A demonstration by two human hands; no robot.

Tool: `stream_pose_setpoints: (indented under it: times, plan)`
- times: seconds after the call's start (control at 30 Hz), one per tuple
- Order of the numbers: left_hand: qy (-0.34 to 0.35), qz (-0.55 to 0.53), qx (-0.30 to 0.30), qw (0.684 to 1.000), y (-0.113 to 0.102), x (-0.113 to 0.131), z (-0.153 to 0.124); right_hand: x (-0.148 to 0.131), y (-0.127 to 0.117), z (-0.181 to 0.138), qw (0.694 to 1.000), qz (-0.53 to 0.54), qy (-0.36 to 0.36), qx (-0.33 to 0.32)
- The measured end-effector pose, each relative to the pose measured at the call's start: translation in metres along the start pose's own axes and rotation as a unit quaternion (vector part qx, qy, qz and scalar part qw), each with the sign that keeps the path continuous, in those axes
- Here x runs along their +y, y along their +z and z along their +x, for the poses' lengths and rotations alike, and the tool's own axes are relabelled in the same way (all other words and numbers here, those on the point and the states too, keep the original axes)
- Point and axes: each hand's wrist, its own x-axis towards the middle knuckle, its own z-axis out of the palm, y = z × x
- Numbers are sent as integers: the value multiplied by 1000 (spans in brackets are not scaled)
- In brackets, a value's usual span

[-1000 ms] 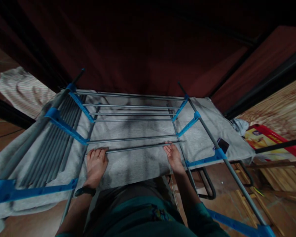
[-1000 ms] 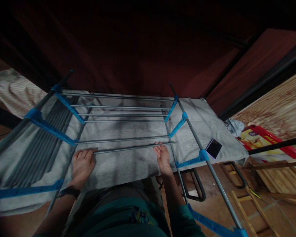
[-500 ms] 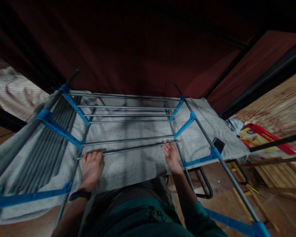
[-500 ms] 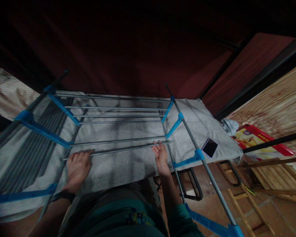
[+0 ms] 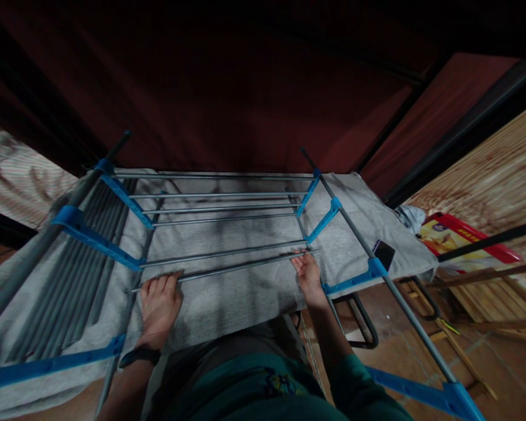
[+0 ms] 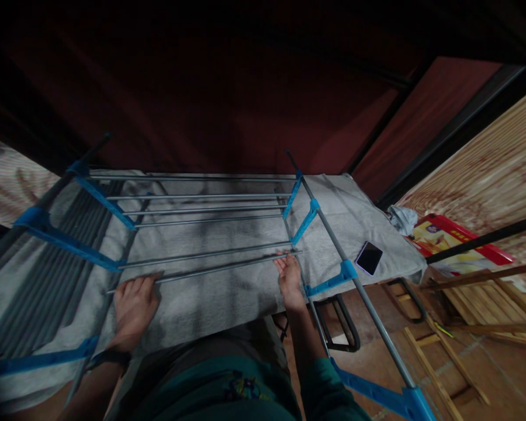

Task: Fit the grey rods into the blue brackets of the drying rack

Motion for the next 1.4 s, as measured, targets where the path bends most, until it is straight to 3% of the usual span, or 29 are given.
stream_pose_setpoints:
  times: [0.7, 1.4]
  plan:
    - [18, -41, 43, 998, 14, -9, -4, -1, -1, 2, 1000, 4, 6, 7]
    - [13, -47, 3, 999, 3, 2, -1, 2, -7, 0, 999, -37, 13, 4]
